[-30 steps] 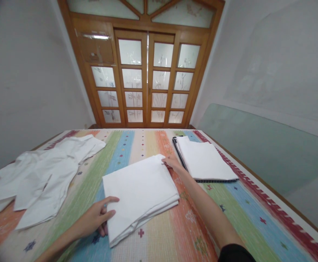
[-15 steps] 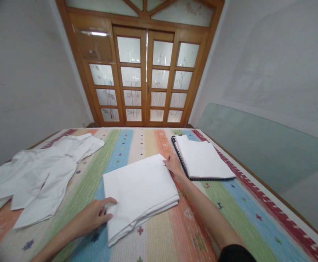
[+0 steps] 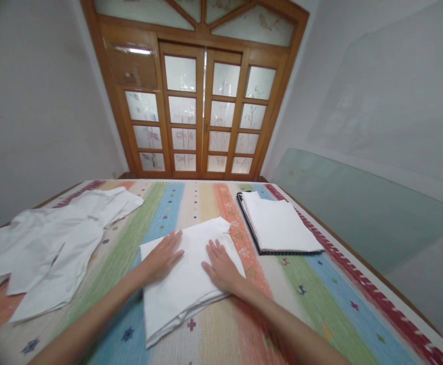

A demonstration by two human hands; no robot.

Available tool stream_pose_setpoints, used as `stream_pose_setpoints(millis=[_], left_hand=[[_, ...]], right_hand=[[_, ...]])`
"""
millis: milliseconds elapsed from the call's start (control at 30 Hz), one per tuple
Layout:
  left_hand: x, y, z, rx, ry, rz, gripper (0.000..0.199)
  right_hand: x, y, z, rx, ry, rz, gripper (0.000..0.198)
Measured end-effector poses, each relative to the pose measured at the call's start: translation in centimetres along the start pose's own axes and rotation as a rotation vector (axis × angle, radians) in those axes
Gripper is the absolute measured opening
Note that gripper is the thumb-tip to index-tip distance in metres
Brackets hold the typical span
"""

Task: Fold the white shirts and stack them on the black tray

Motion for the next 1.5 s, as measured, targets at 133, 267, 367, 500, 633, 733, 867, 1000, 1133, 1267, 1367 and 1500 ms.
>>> stream_pose_setpoints(millis=[133,267,367,500,633,733,867,1000,1133,1267,1367,1500], left_hand=[[1.7,-2.2,-1.2,-0.019,-0.003,-0.065,0.062],[2.1,-2.4,-0.6,-0.008,0.044,-0.101,0.060],[2.3,-2.2,-0.2,-0.039,0.044,-0.123,0.060],[2.6,-2.0,0.4,-0.155,0.064,-0.176,0.060],[2.5,-1.2,1.7,-0.288,0.108,-0.215,0.059],[2.3,-0.3,2.9,-0.394,0.073,-0.207,0.060],[2.3,1.7,4.4,-0.473,0.005,-0.155,0.066],[2.1,4.6,5.2,-0.442,-0.015,-0.152,0.067],[0.0,6.1,4.5,-0.366,-0.029,-0.155,0.051],[-1.8,3.9,1.8,-0.381,0.003,-0.116,0.040],[-1.3,1.0,-0.6,-0.416,0.040,-0.124,0.044],[0.8,-1.4,-2.9,-0.384,0.061,-0.096,0.053]], right_hand=[[0.8,-1.2,3.0,-0.034,-0.061,0.052,0.057],[0.0,-0.6,4.4,-0.019,-0.073,0.057,0.057],[-0.5,-0.2,4.4,-0.040,-0.101,0.062,0.055],[-1.2,1.0,2.8,-0.098,-0.135,0.108,0.051],[-1.9,3.1,-0.4,-0.112,-0.139,0.197,0.046],[-2.3,4.4,-3.3,-0.135,-0.135,0.247,0.044],[-3.0,4.8,-7.2,-0.165,-0.129,0.267,0.042],[-3.7,3.9,-10.6,-0.149,-0.148,0.302,0.039],[-3.1,1.7,-12.8,-0.062,-0.231,0.258,0.051],[-1.2,-0.6,-12.6,0.042,-0.276,0.133,0.055],[0.0,-1.6,-10.4,-0.003,-0.216,0.076,0.054],[0.3,-0.8,-6.8,0.013,-0.072,0.092,0.059]])
Point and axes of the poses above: each hand's wrist, its own z-axis away from the middle knuckle, its own x-axis out of the palm, y = z × x, the point moved 5 cm from there along -z, towards the middle knuckle, and after that the axes turned 15 degrees about -y, right-handed, at the moved point
